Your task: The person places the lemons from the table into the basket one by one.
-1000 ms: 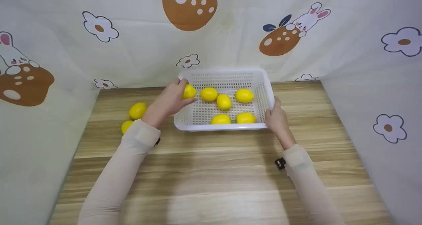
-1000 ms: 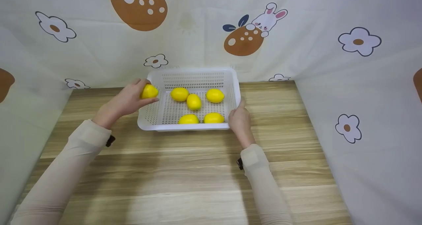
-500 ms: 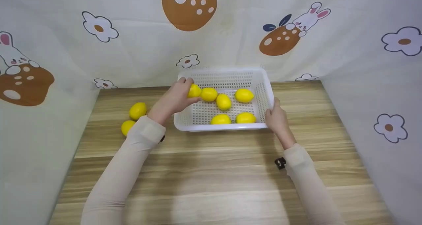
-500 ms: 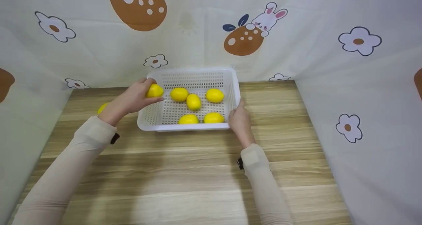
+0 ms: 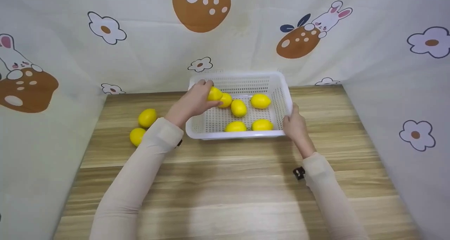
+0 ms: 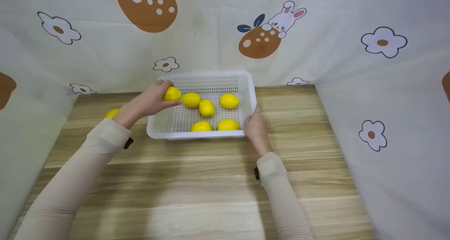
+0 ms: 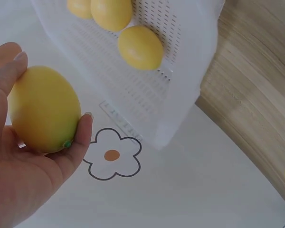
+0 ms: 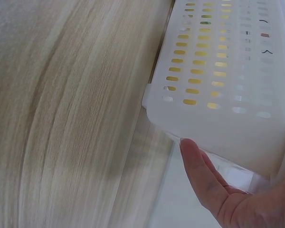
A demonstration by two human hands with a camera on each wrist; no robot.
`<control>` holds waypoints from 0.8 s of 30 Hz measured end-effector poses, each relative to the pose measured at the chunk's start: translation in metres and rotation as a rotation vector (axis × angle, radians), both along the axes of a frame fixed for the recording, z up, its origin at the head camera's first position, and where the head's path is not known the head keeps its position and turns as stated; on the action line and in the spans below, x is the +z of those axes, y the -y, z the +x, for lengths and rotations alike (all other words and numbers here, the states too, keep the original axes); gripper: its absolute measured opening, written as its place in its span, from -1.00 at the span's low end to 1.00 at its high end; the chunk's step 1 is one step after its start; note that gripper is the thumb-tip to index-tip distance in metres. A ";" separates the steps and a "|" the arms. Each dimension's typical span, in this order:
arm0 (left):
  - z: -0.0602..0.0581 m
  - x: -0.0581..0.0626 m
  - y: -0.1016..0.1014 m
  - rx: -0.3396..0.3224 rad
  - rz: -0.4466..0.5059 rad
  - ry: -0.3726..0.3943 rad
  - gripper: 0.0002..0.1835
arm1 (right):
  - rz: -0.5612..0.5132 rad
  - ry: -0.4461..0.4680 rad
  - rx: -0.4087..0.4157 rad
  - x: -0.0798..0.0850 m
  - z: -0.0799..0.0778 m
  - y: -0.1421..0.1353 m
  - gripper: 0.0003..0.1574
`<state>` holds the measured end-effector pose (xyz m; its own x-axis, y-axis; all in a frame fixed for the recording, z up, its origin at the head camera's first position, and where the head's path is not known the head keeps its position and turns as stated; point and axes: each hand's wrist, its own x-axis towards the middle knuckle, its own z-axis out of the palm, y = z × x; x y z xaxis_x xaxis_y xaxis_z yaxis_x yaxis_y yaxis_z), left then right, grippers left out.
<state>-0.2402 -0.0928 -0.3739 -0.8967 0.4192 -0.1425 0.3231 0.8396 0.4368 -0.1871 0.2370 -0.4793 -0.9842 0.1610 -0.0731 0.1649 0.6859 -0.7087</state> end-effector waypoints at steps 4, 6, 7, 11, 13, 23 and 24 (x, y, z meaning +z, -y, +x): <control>-0.003 0.003 -0.005 0.008 0.002 0.013 -0.18 | -0.007 -0.016 0.003 -0.001 0.000 -0.001 -0.20; -0.004 0.003 -0.008 0.007 -0.007 0.017 -0.18 | -0.012 -0.015 0.002 -0.002 -0.001 -0.001 -0.20; -0.004 0.003 -0.009 0.005 -0.011 0.018 -0.18 | -0.014 -0.013 0.001 -0.002 -0.001 -0.001 -0.20; -0.005 0.003 -0.013 0.002 -0.026 0.019 -0.17 | -0.009 -0.003 -0.006 -0.004 -0.002 -0.001 -0.18; -0.006 0.002 -0.014 0.001 -0.028 0.021 -0.16 | -0.001 -0.004 -0.008 -0.004 -0.002 0.000 -0.17; -0.006 -0.001 -0.015 0.005 -0.036 0.022 -0.15 | 0.000 0.000 -0.005 -0.003 -0.001 -0.001 -0.17; -0.006 -0.001 -0.015 0.004 -0.038 0.020 -0.15 | 0.000 0.000 -0.005 -0.003 -0.001 -0.001 -0.17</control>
